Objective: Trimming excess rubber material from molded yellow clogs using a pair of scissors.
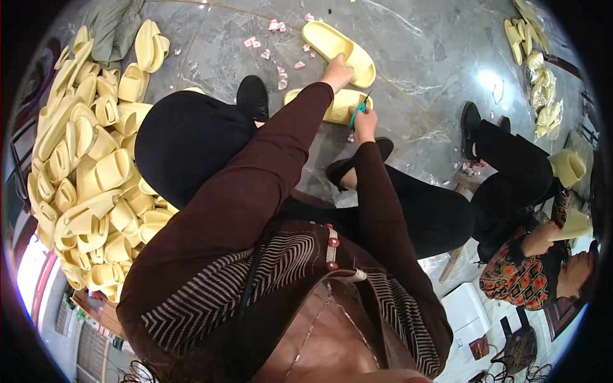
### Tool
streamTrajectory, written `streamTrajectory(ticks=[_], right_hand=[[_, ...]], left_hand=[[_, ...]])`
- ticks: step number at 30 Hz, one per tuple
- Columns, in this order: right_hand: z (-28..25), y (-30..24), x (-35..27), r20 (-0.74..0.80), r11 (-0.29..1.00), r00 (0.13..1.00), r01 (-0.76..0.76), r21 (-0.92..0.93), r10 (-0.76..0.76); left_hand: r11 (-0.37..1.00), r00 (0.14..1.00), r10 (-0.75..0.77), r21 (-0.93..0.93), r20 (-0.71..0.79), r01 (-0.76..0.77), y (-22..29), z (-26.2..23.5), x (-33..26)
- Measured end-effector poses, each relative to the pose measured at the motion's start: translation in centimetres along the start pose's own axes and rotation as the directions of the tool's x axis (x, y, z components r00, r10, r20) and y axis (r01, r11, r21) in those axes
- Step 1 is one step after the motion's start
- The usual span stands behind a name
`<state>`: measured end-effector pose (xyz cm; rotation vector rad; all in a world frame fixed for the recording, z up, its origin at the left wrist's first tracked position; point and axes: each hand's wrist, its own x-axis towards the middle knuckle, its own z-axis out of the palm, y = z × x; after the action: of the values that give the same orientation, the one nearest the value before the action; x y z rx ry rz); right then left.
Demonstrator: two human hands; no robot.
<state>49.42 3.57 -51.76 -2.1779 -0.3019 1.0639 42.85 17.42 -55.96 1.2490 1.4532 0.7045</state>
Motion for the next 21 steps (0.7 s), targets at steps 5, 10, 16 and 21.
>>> streamTrajectory(ticks=[5,10,16,21], right_hand=[[-1.9,-5.3,-4.3,-0.056,0.886,0.971,0.188,-0.424,-0.233],[-7.2,-10.1,-5.0,0.099,0.683,0.910,0.371,-0.629,-0.402],[-11.2,-15.8,-9.3,0.110,0.561,0.802,0.501,-0.659,-0.586],[-13.8,-16.8,-11.4,-0.215,0.668,0.724,0.424,-0.612,-0.656]], left_hand=[[0.992,0.957,-0.127,0.027,0.261,0.124,0.8,-0.2,0.4],[0.876,0.939,-0.243,-0.360,0.245,0.320,7.3,-3.6,2.5],[0.419,0.958,-0.056,-0.864,0.283,0.279,11.7,-11.2,3.9],[0.119,0.915,0.195,-0.934,0.354,0.336,14.2,-15.4,1.2]])
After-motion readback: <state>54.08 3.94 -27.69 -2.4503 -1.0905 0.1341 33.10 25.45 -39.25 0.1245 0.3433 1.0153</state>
